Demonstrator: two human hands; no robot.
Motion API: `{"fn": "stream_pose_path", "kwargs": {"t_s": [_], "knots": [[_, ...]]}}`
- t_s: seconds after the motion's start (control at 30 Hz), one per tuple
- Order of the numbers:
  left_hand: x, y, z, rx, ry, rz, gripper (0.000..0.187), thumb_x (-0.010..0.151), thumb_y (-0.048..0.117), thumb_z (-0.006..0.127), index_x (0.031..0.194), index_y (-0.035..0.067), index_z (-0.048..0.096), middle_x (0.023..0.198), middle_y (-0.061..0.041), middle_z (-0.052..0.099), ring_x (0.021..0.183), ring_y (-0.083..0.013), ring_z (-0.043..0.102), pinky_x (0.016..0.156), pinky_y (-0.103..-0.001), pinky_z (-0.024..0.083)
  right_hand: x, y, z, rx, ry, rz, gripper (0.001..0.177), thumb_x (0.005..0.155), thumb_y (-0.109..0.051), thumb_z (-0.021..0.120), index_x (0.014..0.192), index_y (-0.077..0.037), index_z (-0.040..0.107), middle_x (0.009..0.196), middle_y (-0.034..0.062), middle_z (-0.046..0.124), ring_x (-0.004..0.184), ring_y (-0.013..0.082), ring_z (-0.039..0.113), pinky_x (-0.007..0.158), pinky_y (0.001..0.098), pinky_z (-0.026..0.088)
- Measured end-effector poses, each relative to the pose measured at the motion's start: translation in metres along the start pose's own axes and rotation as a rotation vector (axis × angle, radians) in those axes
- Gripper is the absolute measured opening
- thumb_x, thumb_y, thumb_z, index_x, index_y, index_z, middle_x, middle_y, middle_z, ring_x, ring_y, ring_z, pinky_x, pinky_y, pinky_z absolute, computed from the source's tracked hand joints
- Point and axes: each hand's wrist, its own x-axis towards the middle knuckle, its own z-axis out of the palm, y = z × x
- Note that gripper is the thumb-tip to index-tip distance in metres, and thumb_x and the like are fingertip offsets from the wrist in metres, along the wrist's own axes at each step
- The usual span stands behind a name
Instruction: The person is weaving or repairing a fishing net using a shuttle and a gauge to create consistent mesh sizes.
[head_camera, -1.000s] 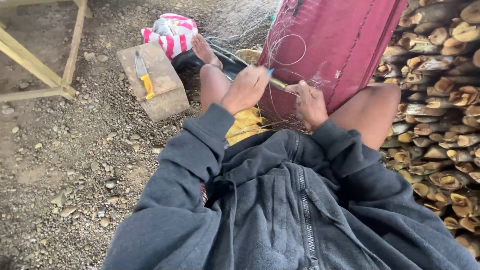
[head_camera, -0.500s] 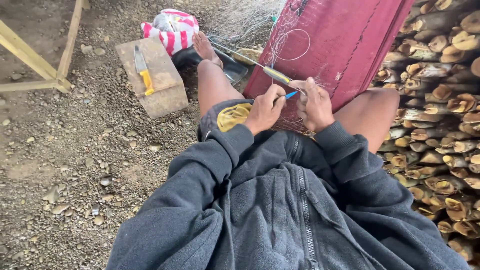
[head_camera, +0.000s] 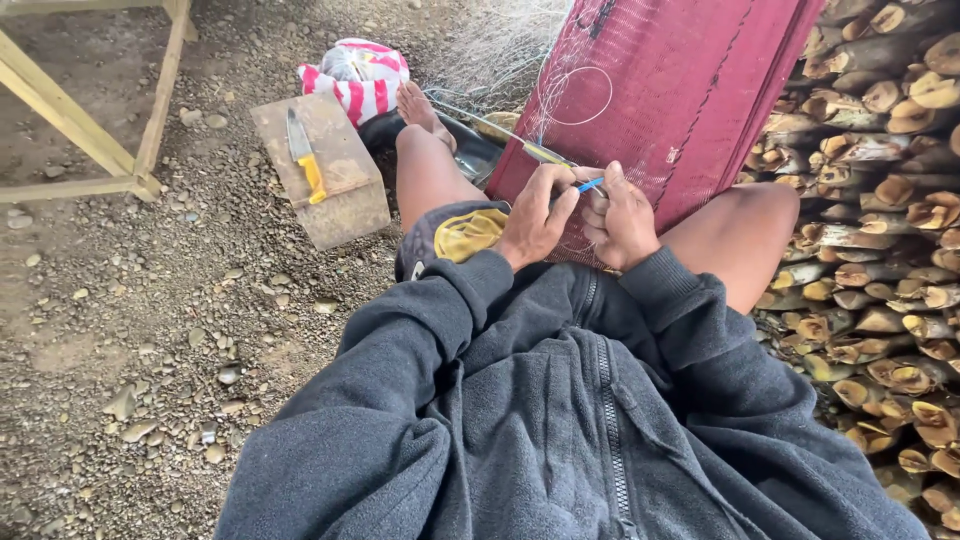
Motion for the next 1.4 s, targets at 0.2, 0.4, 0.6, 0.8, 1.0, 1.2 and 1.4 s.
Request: {"fn": "stream_pose_path", "kwargs": {"t_s": [0.2,0.4,0.6,0.8,1.0,1.2,1.4], "knots": [[0.012,0.017,-0.003,-0.19,0.1,-0.21,0.04,0.129,0.043,0.051,0.158,0.018,0.062,0.124,-0.017,0.08,0.113,-0.0331,0.074,0.11,-0.049,0.061,0.014,0.022,0.003,0.076,-0.012,-0.001,0.047,0.131,-0.049,0.041,0.102,-0.019,0.063,0.073,-0.0139,0.013,0.048,-0.0014,0.014,0.035,0.0167,0.015],[0.018,0.01,0.018,-0.006,0.178,-0.273,0.024,0.113,0.043,0.081,0.131,0.029,0.088,0.1,-0.01,0.076,0.106,-0.0307,0.071,0.098,-0.04,0.059,-0.003,0.005,0.027,0.041,-0.001,-0.07,0.043,0.131,-0.044,0.046,0.098,-0.02,0.056,0.068,-0.0143,0.014,0.043,-0.0019,0.017,0.032,0.0169,0.021],[0.037,0.029,-0.007,0.012,0.246,-0.182,0.017,0.104,0.04,0.086,0.112,0.025,0.088,0.092,-0.014,0.071,0.104,-0.0333,0.069,0.099,-0.046,0.06,-0.002,0.014,0.017,0.054,-0.057,-0.046,0.041,0.132,-0.042,0.047,0.105,-0.016,0.064,0.07,-0.0132,0.014,0.049,-0.0001,0.014,0.033,0.0168,0.018],[0.076,0.101,-0.075,-0.413,0.228,-0.183,0.023,0.123,0.031,0.059,0.133,0.009,0.06,0.117,-0.018,0.085,0.102,-0.0264,0.093,0.051,-0.025,0.07,-0.01,-0.006,0.009,-0.017,0.031,0.093,0.068,0.116,-0.061,0.058,0.143,-0.002,0.078,0.072,-0.0086,0.019,0.055,0.0042,0.017,0.041,0.0224,0.014],[0.032,0.052,-0.081,0.288,-0.395,-0.059,0.009,0.112,0.021,0.075,0.119,0.02,0.079,0.1,-0.019,0.087,0.097,-0.0534,0.084,0.085,-0.067,0.068,-0.009,-0.01,-0.007,0.022,-0.066,0.019,0.058,0.131,-0.043,0.043,0.145,0.006,0.072,0.074,-0.0143,0.014,0.051,-0.004,0.019,0.034,0.0112,0.02],[0.0,-0.011,-0.001,0.555,-0.372,-0.168,0.005,0.112,0.04,0.066,0.111,0.036,0.069,0.106,0.005,0.075,0.098,-0.0338,0.086,0.087,-0.053,0.073,-0.009,-0.008,-0.015,0.068,-0.048,0.043,0.057,0.132,-0.043,0.042,0.147,0.004,0.072,0.075,-0.0115,0.013,0.052,-0.0014,0.017,0.036,0.014,0.017],[0.004,-0.007,0.012,0.363,-0.184,-0.155,0.021,0.106,0.021,0.078,0.117,0.024,0.06,0.108,-0.009,0.079,0.105,-0.0451,0.084,0.088,-0.063,0.069,-0.011,-0.011,-0.014,0.072,-0.03,0.061,0.055,0.131,-0.042,0.043,0.144,0.003,0.074,0.074,-0.0122,0.013,0.051,-0.0017,0.018,0.035,0.0137,0.019]]}}
